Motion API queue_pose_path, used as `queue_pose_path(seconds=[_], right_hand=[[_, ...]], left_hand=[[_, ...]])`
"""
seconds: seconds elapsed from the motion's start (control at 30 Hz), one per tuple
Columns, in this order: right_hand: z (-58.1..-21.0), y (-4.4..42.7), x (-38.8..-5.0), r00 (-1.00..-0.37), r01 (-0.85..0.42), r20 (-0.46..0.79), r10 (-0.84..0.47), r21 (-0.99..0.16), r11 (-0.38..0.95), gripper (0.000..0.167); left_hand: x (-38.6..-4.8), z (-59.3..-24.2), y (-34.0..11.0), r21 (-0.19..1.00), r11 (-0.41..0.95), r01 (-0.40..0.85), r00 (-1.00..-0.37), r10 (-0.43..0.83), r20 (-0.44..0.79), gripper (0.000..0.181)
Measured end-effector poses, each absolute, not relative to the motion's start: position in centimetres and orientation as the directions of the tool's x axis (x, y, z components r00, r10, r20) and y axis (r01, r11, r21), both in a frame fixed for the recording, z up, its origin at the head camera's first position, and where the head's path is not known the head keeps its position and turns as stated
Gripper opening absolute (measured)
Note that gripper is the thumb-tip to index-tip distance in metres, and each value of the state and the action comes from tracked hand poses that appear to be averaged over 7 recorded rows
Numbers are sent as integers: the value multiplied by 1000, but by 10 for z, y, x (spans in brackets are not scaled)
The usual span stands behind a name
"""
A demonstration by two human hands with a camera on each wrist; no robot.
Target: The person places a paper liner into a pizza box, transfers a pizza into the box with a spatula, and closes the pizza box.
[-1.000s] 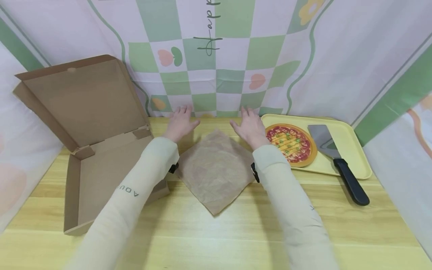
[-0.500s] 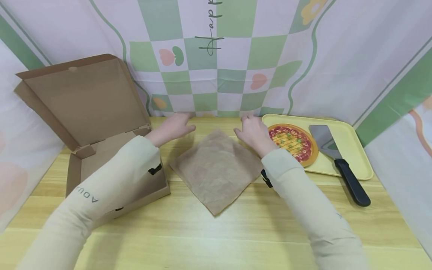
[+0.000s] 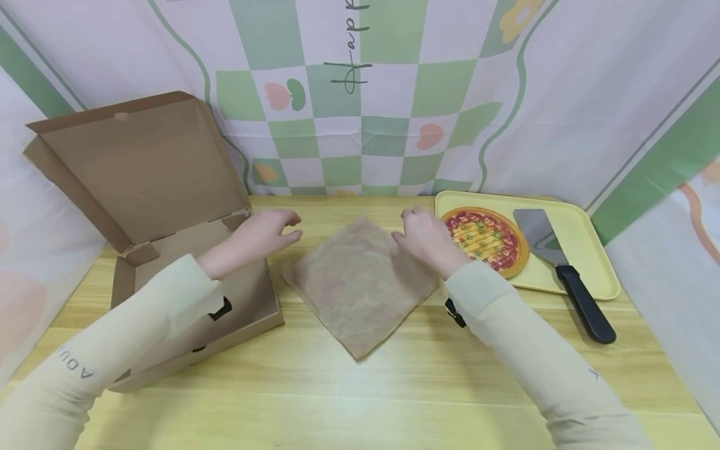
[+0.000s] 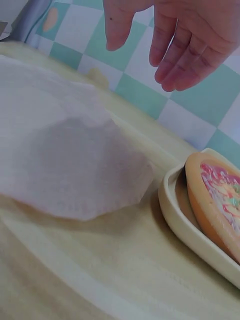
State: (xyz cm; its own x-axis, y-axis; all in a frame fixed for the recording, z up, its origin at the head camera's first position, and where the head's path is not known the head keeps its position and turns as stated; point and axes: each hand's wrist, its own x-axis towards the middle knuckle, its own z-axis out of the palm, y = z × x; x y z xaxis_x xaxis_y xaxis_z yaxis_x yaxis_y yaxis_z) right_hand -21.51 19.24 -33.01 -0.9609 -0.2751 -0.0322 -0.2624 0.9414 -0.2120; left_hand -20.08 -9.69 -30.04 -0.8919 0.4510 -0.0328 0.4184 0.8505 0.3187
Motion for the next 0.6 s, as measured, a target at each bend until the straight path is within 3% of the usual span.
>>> queue_pose_path(seconds=[0.27, 0.6], right_hand=[[-335, 195, -203, -963, -247, -44, -265, -242, 938, 49], [-340, 202, -196, -970, -220, -30, -240, -299, 929, 46]], left_hand=[[-177, -294, -124, 334, 854, 398, -910, 413, 29, 36], [-156, -285, -160, 439, 811, 387, -921, 367, 133, 31]])
